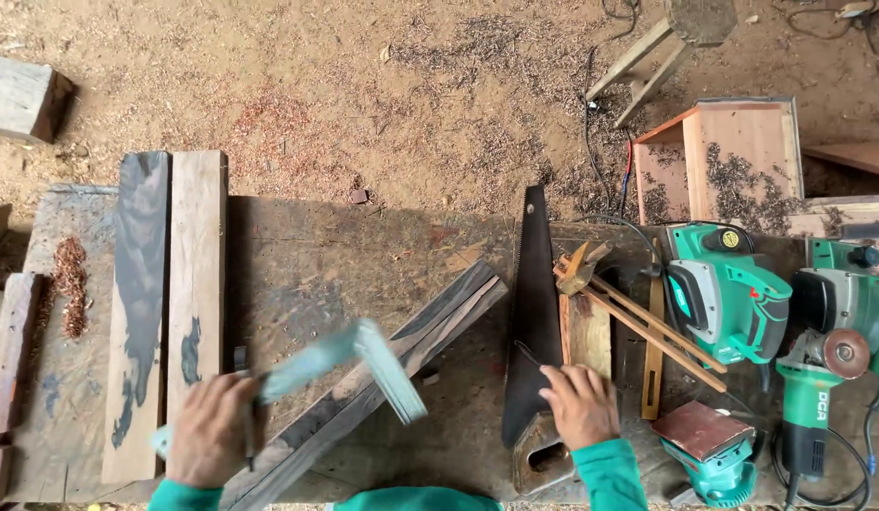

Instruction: The recorder is measuring and marking wood planks using a square, a pencil, and a tape measure on a workbench.

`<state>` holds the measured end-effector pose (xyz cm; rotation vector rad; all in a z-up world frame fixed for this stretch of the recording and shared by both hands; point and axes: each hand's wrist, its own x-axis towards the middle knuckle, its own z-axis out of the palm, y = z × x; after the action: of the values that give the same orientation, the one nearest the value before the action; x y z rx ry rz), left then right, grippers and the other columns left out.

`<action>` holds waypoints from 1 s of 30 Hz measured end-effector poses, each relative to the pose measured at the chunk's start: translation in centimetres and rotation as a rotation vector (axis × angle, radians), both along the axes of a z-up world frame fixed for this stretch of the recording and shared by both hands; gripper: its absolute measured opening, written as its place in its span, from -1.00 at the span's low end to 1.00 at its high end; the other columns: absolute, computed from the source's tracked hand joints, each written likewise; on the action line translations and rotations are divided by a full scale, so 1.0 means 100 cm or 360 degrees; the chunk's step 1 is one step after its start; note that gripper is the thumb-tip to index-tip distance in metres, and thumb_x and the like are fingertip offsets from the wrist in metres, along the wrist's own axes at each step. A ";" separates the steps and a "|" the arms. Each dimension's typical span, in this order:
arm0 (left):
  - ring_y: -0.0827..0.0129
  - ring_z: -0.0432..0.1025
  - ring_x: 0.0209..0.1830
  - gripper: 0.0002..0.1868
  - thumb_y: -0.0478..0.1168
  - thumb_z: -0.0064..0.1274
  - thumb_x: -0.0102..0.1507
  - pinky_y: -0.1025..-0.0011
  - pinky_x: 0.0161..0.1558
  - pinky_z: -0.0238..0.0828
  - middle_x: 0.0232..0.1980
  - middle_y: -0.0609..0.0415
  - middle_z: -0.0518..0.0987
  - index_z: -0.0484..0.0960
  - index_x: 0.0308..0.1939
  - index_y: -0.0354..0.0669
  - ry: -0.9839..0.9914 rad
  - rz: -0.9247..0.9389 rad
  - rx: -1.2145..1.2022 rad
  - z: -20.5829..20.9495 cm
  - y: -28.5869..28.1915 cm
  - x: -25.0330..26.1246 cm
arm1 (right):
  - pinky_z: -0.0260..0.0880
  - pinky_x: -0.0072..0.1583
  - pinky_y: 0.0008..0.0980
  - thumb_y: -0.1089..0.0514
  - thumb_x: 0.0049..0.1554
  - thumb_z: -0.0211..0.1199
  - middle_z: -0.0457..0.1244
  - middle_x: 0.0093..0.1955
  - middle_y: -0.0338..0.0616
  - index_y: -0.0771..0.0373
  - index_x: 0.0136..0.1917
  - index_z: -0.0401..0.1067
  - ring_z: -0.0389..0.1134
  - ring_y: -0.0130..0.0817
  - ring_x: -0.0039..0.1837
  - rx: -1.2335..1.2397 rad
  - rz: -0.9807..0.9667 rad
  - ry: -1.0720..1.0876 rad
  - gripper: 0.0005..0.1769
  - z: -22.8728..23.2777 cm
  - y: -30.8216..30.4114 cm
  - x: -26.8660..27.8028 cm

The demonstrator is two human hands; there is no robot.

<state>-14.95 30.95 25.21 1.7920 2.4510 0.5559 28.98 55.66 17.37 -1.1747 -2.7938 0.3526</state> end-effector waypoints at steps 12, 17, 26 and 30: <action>0.03 0.39 0.07 -0.59 -0.26 0.00 0.12 0.05 0.17 0.28 0.03 -0.08 0.52 0.50 0.07 -0.15 0.0153 -0.0984 0.0042 0.000 0.166 0.037 | 0.35 -0.33 -0.44 0.07 0.24 0.30 0.30 -0.28 -0.17 0.28 -0.01 0.42 0.33 -0.47 -0.35 -0.2427 -0.0771 0.1216 -0.77 -0.068 -0.083 -0.081; -0.20 0.31 0.27 -0.50 -0.14 0.18 0.16 -0.14 0.36 0.13 0.18 -0.27 0.48 0.45 0.12 -0.27 -0.0054 -0.0357 0.0089 -0.015 0.154 0.089 | 0.35 -0.38 -0.34 0.09 0.19 0.30 0.33 -0.33 -0.13 0.30 -0.08 0.41 0.35 -0.39 -0.41 -0.2396 -0.1207 0.1329 -0.78 -0.090 -0.094 -0.106; -0.30 0.16 0.36 -0.26 -0.01 0.34 -0.08 -0.37 0.28 -0.05 0.24 -0.25 0.44 0.44 0.10 -0.24 -0.0324 -0.0244 -0.0059 -0.042 0.103 0.154 | 0.40 -0.21 -0.29 -0.03 0.14 0.30 0.37 -0.26 -0.15 0.30 -0.06 0.44 0.38 -0.36 -0.28 -0.2575 -0.1277 0.1323 -0.67 -0.067 -0.074 -0.136; -0.16 0.26 0.32 -0.39 -0.11 0.27 0.03 -0.32 0.32 0.03 0.14 -0.14 0.47 0.44 0.10 -0.19 -0.0307 -0.0261 -0.0041 -0.059 0.090 0.156 | 0.37 -0.09 -0.41 -0.09 0.19 0.31 0.40 -0.19 -0.24 0.33 -0.05 0.54 0.29 -0.57 -0.13 -0.1989 -0.1009 0.1193 -0.61 -0.077 -0.075 -0.136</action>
<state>0.61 39.98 19.31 1.8139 2.1539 0.6466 15.34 48.13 9.66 -1.4785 -1.2920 2.0345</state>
